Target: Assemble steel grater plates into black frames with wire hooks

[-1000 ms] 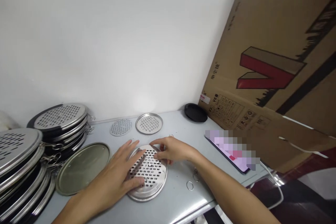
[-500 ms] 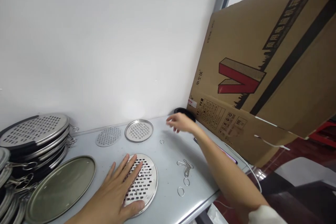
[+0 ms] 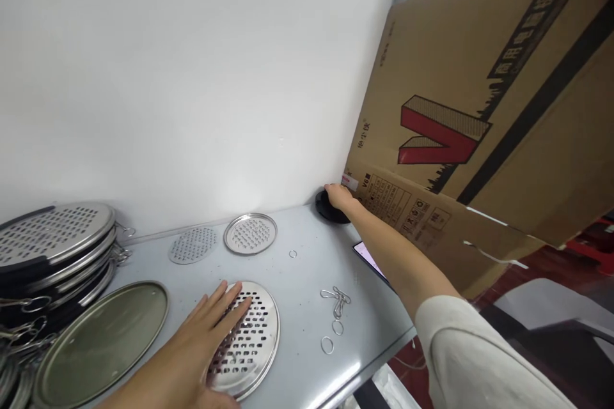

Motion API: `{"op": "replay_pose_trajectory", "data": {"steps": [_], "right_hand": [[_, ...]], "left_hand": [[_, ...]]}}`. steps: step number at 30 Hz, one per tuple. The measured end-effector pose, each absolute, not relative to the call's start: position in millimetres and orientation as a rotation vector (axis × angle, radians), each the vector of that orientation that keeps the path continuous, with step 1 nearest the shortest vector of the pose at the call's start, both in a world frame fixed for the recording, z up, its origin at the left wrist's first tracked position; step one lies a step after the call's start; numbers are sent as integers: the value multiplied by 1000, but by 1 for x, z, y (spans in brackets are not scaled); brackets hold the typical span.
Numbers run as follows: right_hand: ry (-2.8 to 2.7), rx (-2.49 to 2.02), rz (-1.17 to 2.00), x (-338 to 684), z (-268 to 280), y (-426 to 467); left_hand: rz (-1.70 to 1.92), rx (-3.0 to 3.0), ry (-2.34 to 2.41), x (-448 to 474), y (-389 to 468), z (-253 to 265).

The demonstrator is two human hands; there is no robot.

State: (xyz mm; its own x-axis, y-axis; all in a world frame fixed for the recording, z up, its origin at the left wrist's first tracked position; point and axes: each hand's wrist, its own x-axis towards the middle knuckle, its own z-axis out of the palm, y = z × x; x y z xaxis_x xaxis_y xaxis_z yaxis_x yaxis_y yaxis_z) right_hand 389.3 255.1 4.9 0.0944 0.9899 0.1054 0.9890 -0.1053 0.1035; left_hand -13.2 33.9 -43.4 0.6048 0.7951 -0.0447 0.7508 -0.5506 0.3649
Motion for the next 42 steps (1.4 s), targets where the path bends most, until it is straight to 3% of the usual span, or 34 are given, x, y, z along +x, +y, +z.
{"op": "replay_pose_trajectory", "data": {"steps": [8, 14, 21, 28, 32, 42], "right_hand": [[2149, 2259, 471, 398, 33, 233], [2291, 2348, 601, 380, 58, 163], [2702, 2419, 288, 327, 14, 72], [2744, 2412, 185, 294, -10, 57], [2776, 2329, -111, 278, -16, 57], [2784, 1661, -1560, 277, -24, 53]], "left_hand": [[133, 2406, 1144, -20, 35, -33], [190, 2366, 1233, -23, 24, -44], [290, 2325, 1234, -29, 19, -59], [310, 2280, 1241, -27, 15, -55], [342, 2240, 1280, -26, 16, -54], [342, 2194, 1262, -33, 22, -43]]}}
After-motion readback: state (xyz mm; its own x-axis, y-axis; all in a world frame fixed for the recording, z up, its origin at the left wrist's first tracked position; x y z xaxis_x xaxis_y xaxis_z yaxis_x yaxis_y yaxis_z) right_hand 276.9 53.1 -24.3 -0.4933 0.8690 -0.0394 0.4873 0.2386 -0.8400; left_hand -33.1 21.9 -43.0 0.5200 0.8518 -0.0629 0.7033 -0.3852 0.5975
